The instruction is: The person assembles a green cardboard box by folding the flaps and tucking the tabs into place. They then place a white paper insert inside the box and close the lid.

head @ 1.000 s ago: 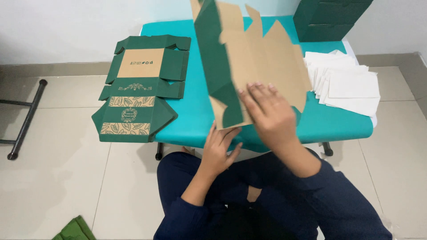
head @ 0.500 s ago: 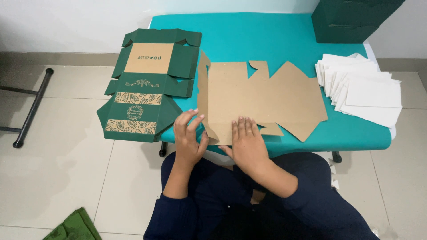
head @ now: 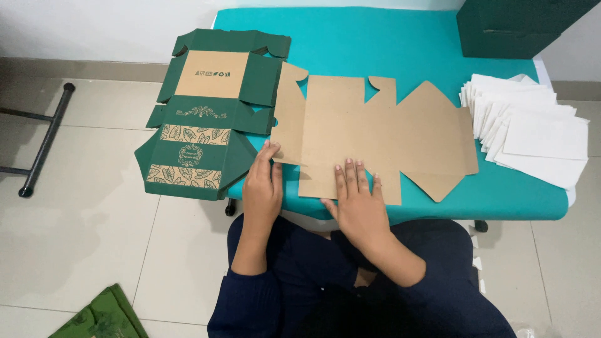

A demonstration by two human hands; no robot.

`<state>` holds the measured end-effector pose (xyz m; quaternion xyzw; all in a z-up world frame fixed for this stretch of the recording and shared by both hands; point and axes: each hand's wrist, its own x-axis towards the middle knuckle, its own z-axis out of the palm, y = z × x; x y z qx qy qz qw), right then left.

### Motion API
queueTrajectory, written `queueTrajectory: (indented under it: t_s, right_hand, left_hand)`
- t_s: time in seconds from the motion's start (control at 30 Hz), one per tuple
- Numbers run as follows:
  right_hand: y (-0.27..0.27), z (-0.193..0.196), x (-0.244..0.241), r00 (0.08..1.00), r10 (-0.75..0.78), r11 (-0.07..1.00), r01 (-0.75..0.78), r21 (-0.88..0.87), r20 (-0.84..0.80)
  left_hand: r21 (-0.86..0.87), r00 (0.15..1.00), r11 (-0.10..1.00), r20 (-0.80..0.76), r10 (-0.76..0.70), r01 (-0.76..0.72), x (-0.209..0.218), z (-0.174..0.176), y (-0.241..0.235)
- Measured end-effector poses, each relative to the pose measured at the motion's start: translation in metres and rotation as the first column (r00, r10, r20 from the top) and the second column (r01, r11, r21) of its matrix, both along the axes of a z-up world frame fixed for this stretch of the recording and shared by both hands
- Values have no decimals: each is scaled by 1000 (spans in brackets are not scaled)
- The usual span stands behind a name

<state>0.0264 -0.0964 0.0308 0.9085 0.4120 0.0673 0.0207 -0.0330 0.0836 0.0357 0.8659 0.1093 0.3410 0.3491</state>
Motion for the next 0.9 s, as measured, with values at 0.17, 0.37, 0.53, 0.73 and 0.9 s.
queueTrajectory:
  t_s: [0.17,0.37,0.53,0.73,0.9]
  right_hand:
    - [-5,-15,33,990,128,978,-136,156,64]
    - [14,-14,38,986,167,956,-168,239,26]
    - [29,0,21,978,141,977,-163,136,155]
    - [45,0,13,968,77,993,-97,71,241]
    - [52,-10,10,941,90,996,-78,-50,325]
  left_hand:
    - [107,988,983,10,151,-152,6,-14,3]
    - [31,965,967,-70,255,-253,16,-7,-5]
    - [270,935,922,-144,325,-279,19,-16,-3]
    - [648,897,734,-176,405,-204,9,-19,-14]
    - [763,872,639,-246,422,-94,3,-38,-17]
